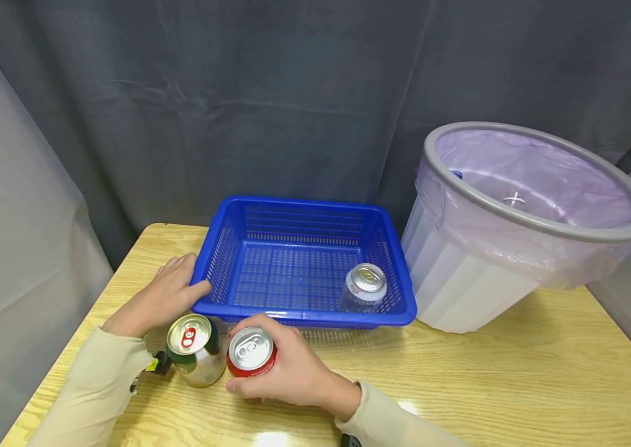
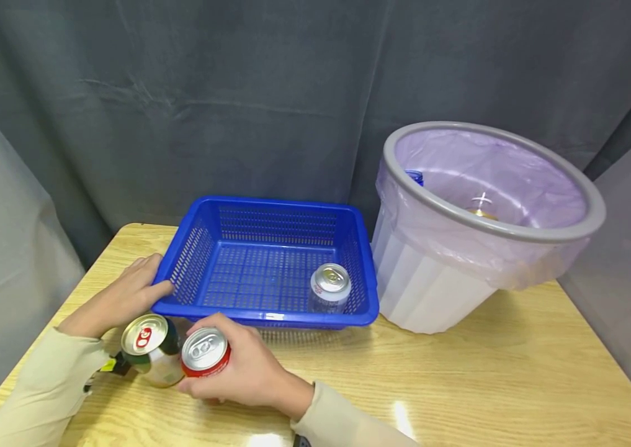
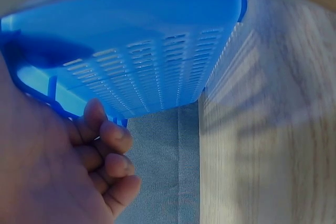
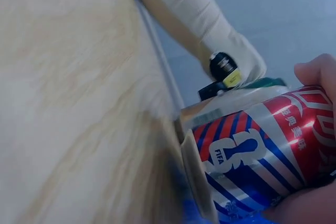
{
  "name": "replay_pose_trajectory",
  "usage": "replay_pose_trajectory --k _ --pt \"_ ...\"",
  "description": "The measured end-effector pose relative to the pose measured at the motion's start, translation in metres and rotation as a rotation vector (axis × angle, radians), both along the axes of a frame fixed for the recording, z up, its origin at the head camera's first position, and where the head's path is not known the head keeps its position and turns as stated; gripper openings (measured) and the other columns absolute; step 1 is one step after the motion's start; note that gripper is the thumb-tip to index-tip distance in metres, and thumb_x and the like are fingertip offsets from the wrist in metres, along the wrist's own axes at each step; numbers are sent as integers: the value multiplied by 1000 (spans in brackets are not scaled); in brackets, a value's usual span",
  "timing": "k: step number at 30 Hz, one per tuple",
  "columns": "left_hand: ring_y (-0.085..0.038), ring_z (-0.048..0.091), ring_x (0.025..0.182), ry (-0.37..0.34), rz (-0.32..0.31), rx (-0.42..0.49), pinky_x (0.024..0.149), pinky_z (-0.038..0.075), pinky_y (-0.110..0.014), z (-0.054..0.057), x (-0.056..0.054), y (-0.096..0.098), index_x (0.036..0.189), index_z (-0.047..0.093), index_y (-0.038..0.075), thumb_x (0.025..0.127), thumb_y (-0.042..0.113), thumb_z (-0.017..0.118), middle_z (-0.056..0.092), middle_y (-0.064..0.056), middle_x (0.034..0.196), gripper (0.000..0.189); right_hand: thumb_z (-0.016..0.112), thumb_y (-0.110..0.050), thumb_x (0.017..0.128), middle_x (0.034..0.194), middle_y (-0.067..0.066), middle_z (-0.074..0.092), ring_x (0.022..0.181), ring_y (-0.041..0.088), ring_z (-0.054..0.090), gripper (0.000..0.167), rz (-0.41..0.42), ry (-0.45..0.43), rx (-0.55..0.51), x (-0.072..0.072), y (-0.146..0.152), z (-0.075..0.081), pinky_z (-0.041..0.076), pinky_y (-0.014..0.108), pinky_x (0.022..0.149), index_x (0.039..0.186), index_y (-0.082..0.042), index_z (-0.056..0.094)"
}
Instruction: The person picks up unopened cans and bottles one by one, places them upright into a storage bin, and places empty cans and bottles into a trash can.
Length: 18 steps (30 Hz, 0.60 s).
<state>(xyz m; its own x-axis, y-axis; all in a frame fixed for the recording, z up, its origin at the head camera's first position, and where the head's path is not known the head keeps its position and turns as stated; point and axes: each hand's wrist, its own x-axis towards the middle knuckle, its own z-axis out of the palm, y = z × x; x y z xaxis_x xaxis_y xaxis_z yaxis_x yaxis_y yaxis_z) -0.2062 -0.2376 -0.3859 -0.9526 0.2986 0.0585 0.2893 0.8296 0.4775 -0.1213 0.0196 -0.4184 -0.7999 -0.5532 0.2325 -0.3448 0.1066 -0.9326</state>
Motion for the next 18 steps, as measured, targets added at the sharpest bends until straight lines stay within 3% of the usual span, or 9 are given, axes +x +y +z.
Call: replay_pose_trajectory --k 10,18 --pt "-29 49 106 0 -2 -8 91 33 -45 1 1 1 115 55 5 99 29 52 58 -8 100 29 89 -9 73 113 -1 73 102 5 68 57 40 -105 -29 11 6 27 56 26 92 122 -24 63" --pt "-29 50 104 23 -11 -9 89 34 -44 0 0 0 114 56 5 99 30 53 59 -8 99 29 87 -4 74 118 15 72 103 9 67 54 44 -27 -162 13 20 53 58 30 91 122 -15 63"
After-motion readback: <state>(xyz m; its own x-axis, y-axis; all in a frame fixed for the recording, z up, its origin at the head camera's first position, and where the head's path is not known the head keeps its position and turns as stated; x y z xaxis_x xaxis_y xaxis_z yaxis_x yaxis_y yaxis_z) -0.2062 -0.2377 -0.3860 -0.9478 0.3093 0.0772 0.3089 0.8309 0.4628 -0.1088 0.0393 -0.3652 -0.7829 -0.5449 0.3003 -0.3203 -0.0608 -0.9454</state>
